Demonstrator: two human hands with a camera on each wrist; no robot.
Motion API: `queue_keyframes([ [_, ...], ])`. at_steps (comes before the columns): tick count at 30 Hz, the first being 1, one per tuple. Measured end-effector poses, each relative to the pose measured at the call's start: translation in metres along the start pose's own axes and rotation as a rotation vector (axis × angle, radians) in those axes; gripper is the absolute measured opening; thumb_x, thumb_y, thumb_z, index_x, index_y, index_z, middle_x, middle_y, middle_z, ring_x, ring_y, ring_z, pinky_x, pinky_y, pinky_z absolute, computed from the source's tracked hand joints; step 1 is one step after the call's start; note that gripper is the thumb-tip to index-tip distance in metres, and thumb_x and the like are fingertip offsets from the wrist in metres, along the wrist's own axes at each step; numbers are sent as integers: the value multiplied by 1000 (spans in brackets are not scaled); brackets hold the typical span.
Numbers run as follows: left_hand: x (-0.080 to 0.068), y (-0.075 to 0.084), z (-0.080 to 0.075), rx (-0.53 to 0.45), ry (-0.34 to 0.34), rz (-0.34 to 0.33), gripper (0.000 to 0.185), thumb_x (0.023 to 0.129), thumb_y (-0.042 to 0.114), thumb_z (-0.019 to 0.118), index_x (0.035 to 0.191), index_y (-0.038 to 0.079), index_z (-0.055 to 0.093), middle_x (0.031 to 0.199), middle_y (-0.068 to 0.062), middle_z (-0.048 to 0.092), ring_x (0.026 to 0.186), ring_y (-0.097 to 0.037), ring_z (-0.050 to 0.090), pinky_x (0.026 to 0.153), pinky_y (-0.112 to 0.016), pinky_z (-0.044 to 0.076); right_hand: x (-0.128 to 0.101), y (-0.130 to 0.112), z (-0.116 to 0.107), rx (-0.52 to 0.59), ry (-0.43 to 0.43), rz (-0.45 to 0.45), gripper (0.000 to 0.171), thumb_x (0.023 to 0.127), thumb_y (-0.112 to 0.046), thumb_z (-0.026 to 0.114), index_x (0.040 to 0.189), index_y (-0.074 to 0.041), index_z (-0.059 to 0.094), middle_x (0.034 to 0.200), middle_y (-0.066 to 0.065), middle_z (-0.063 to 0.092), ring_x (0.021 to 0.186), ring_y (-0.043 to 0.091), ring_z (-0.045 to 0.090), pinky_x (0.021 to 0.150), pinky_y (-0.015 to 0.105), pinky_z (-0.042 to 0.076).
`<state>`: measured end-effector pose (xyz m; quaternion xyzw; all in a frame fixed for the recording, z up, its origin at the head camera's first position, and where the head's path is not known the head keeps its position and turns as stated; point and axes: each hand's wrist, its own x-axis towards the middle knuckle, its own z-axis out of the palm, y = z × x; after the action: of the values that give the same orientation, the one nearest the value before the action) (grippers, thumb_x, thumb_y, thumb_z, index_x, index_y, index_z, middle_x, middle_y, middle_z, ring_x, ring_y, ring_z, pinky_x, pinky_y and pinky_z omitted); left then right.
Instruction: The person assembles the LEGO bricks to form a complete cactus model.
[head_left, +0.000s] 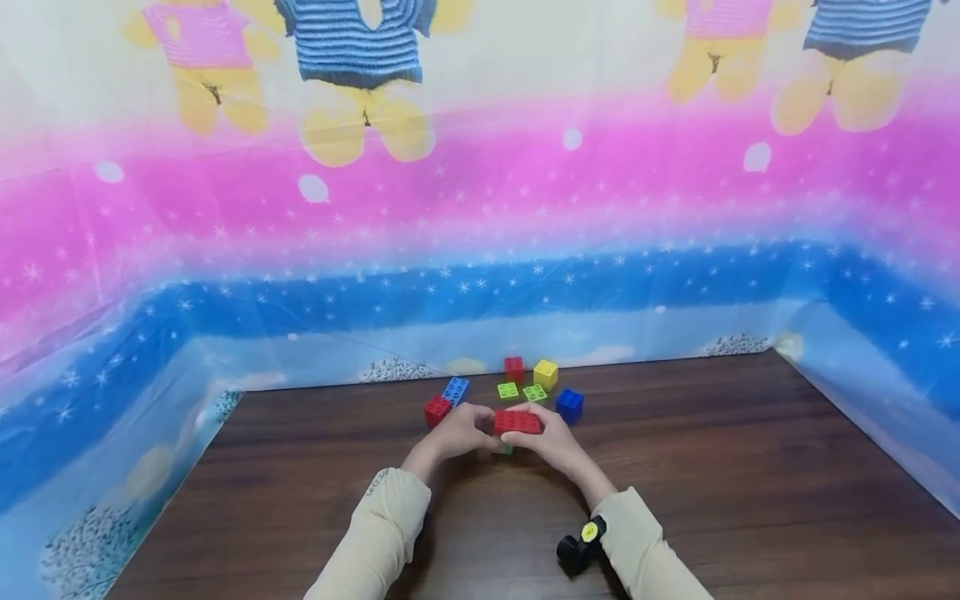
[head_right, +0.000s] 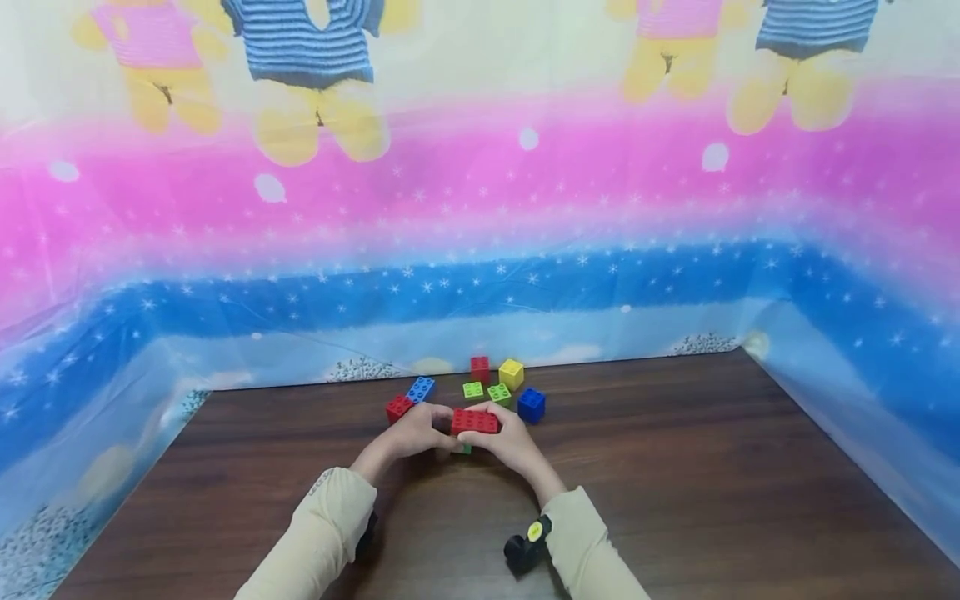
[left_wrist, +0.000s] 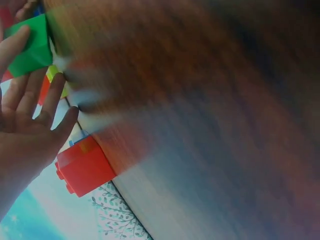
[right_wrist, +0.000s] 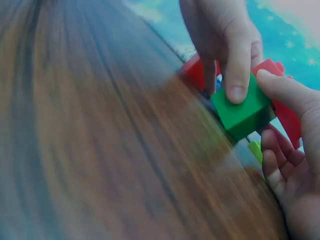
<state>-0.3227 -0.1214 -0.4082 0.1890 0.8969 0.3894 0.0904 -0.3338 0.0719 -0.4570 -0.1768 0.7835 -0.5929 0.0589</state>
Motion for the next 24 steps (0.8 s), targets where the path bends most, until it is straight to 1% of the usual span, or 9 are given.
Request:
queue_keyframes([
  [2,-3,-1,1,-6,-5,-9,28,77,22,75,102,11,68,94,-4,68,82,-13,54,78,-30,48,-3,1,3,1,22,0,40,80,-30,73,115,-18,59,114,7,63,98,17,57,82,28,49],
  [5,-4,-2,2,-20,0,-13,24,78,21,75,98,11,67,89,-4,67,80,-14,53,76,-30,47,-6,0,5,6,55,13,38,79,-31,73,113,-18,60,109,4,65,97,16,57,85,29,48],
  [8,-5,-2,3,-24,1,-25,24,78,21,75,99,13,67,92,-2,67,82,-13,54,80,-31,48,-6,0,5,-3,56,33,37,79,-32,73,111,-18,61,106,2,66,97,15,57,86,29,47],
  [11,-5,-2,4,-27,-2,-31,25,78,21,75,100,12,67,96,-2,68,85,-14,54,84,-34,49,-7,0,5,-3,53,39,38,79,-32,74,112,-18,61,107,2,66,98,15,57,87,31,47],
  [18,-5,-1,6,-40,5,-35,29,78,19,74,104,12,66,105,-4,68,95,-16,56,93,-42,48,-8,0,5,-2,68,33,41,79,-34,73,115,-20,60,109,1,66,101,15,57,93,38,47],
  [22,-5,1,6,-25,2,-39,29,78,19,74,104,11,65,103,-4,67,94,-16,56,92,-42,49,-7,1,4,-2,70,29,41,79,-32,73,116,-20,59,109,1,65,101,16,57,93,37,47],
  [24,-6,2,5,-21,0,-42,32,78,19,74,108,10,64,107,-6,66,99,-19,57,95,-44,48,-7,2,5,1,59,29,41,80,-32,73,116,-20,59,110,1,65,101,16,57,93,36,46],
])
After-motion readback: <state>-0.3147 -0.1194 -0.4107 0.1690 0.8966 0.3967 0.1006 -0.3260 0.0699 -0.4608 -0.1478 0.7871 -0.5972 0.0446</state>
